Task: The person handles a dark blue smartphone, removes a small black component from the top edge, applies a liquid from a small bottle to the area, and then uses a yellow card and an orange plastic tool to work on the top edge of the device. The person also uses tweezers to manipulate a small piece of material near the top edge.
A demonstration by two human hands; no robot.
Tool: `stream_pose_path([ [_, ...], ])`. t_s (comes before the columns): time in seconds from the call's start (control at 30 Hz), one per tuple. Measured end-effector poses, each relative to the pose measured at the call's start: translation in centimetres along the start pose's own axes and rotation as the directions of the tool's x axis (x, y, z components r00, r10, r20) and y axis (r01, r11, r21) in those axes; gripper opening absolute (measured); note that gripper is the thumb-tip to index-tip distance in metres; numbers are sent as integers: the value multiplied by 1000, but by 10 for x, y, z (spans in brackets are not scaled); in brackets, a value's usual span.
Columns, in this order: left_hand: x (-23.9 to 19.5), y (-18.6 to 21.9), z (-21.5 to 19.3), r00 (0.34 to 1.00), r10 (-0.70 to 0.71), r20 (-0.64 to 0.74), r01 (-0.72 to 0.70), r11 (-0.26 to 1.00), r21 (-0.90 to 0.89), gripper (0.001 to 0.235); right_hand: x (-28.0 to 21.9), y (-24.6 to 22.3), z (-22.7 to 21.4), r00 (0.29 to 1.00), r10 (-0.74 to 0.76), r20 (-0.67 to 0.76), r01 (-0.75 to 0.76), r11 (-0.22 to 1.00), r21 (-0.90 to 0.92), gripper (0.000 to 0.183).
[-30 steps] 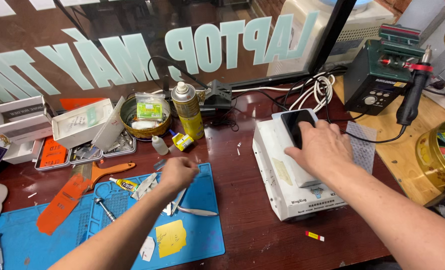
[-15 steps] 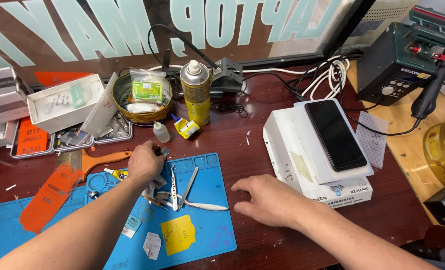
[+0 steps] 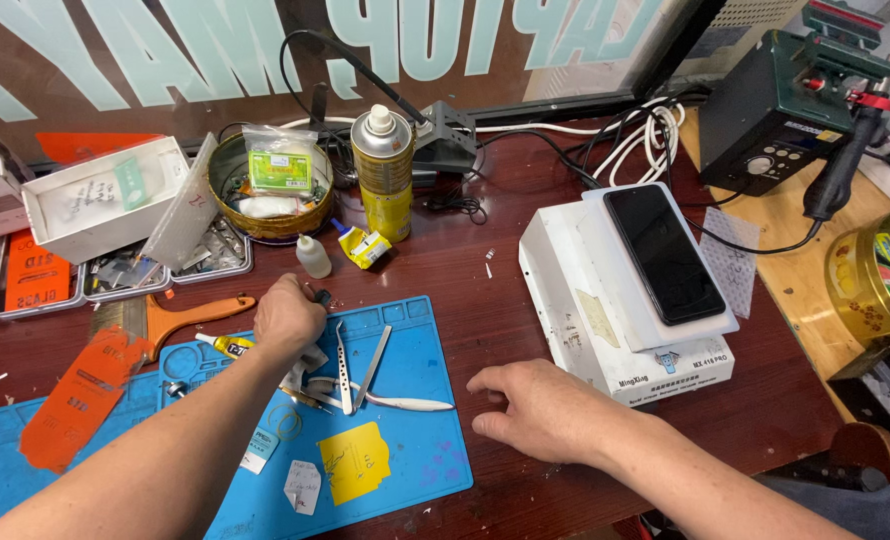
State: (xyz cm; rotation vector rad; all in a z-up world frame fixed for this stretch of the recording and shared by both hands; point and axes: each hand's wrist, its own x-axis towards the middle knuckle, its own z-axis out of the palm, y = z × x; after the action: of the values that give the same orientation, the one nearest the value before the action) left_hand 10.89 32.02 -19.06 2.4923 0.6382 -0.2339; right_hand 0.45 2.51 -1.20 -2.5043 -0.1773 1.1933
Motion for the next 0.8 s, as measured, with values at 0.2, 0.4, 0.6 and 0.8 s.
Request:
stream_pose_path([
  [0.2, -36, 20, -2, 979, 183, -94, -199, 958, -207, 15, -2, 12, -2, 974, 85, -212, -50, 985, 164, 47],
  [0.4, -101, 102, 10, 899, 120, 420, 261, 624, -736, 18, 3, 29, -12, 826, 66, -560, 180, 911, 372, 48],
  [0.6, -164, 180, -4, 653, 399, 644, 581, 283, -763, 18, -6, 70, -42, 864, 38, -502, 440, 425, 791, 36],
  [0.8, -217, 259, 26, 704, 432, 563, 465, 318, -826, 14, -38, 165, -79, 933, -32, -359, 360, 88, 929, 21],
])
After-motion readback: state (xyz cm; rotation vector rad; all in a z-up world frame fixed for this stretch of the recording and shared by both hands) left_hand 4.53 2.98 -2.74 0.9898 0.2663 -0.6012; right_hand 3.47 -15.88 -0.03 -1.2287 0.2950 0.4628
